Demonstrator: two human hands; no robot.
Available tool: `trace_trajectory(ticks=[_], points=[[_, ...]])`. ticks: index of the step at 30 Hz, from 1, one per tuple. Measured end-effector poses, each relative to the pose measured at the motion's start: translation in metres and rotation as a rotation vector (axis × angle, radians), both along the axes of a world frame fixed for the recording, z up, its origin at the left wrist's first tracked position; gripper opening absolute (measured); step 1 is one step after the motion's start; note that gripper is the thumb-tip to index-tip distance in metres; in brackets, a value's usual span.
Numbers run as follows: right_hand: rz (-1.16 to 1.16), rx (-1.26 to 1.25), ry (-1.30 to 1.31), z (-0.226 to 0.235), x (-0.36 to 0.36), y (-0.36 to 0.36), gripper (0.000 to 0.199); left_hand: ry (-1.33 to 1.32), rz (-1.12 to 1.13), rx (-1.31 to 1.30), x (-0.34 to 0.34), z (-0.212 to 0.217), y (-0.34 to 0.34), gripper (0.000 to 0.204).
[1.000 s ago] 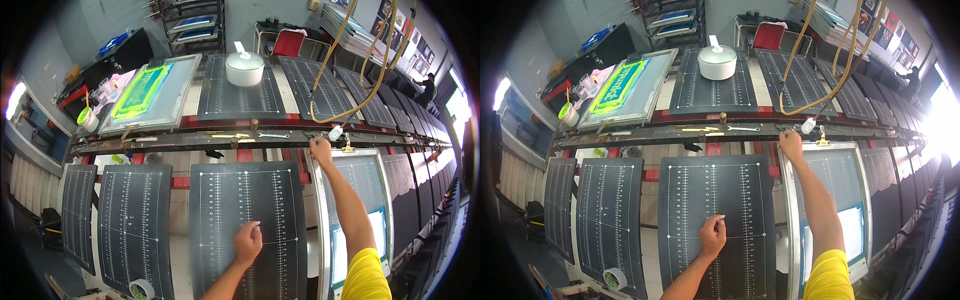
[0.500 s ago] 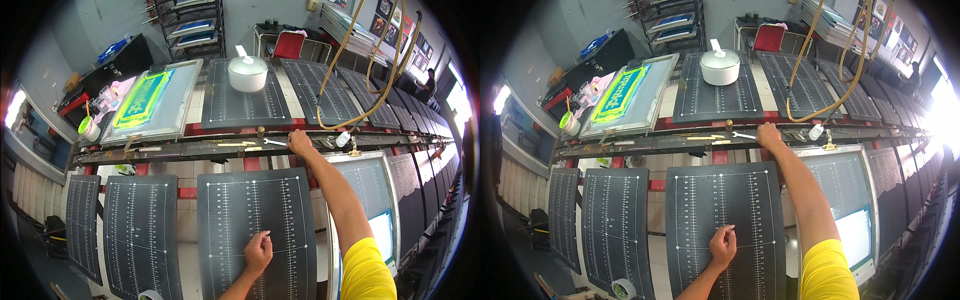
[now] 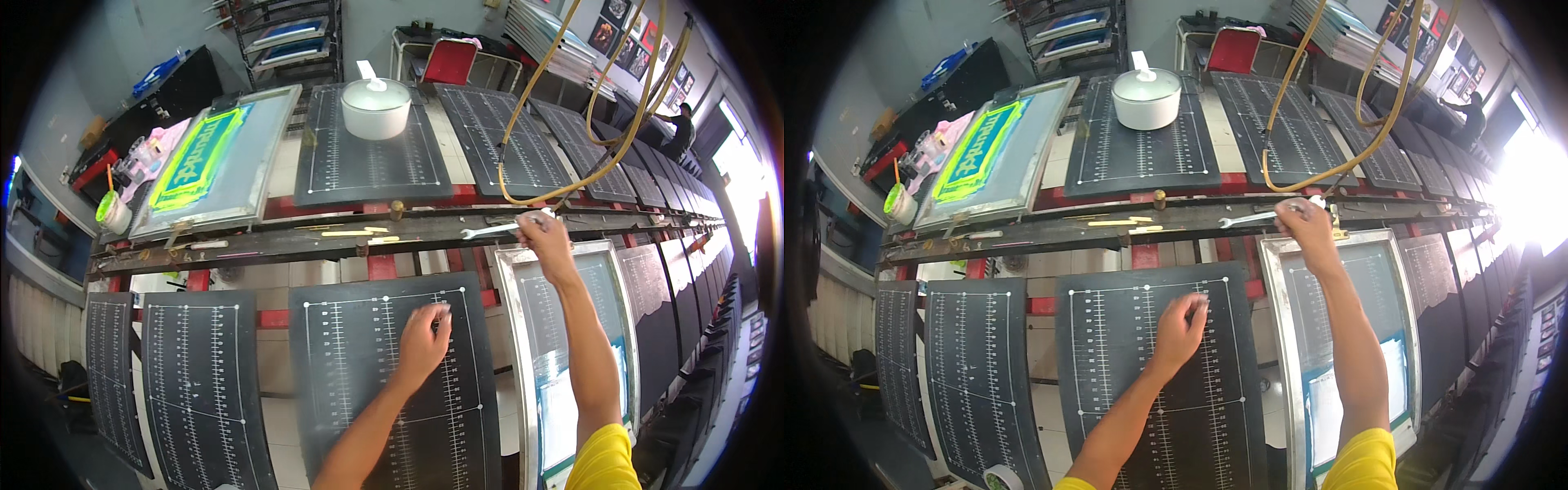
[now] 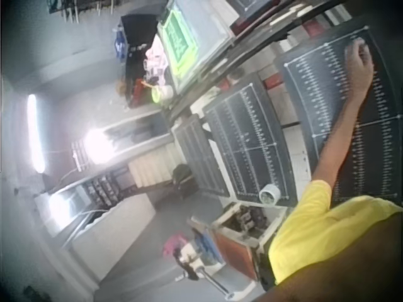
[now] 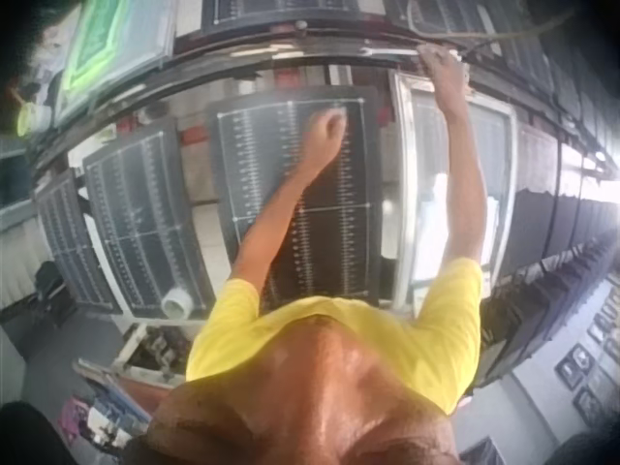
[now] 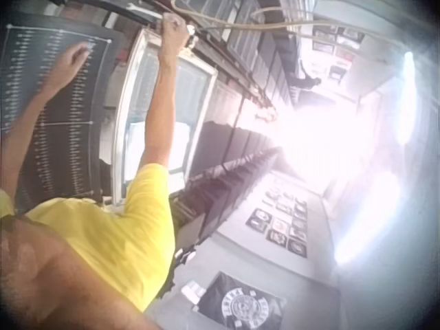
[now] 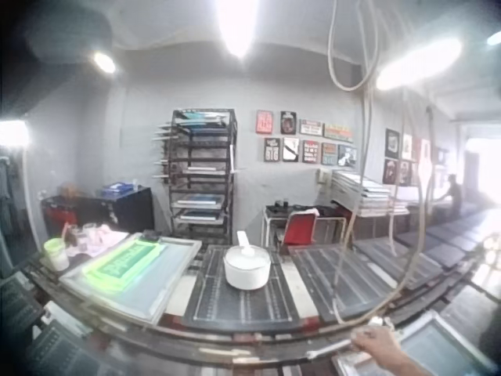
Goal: The person performs screen-printing on t-shirts by aligning a screen frame over the fabric, applying white ink, and using a squeegee to spread it evenly across the design. The person also uses a heat gun to dry the ink between layers and cleans the screen with a cloth.
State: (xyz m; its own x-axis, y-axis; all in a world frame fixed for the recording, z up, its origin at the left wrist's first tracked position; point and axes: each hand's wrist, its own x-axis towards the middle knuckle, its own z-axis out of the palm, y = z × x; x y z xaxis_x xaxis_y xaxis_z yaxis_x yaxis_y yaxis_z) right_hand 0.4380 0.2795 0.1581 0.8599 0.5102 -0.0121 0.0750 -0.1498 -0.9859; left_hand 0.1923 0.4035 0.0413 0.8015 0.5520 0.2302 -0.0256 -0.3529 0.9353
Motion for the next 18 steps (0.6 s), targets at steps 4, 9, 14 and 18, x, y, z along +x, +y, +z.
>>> trace_trajectory(ticks=[4,9,14,18], points=[[-0.145,0.044,-0.236,0.012,-0.003,-0.045,0.026,-0.074,-0.039,0.129,0.089,-0.007,0.001,0.024],[-0.363,-0.028,-0.406,-0.017,0.025,-0.069,0.036,-0.082,-0.128,-0.045,0.173,-0.018,-0.006,0.025],[-0.422,-0.097,-0.360,-0.047,0.061,-0.066,0.036,0.173,-0.081,-0.043,0.197,-0.020,-0.009,0.030],[-0.394,-0.161,-0.365,-0.070,0.065,-0.057,0.035,0.288,-0.214,0.010,0.190,-0.021,-0.009,0.040]])
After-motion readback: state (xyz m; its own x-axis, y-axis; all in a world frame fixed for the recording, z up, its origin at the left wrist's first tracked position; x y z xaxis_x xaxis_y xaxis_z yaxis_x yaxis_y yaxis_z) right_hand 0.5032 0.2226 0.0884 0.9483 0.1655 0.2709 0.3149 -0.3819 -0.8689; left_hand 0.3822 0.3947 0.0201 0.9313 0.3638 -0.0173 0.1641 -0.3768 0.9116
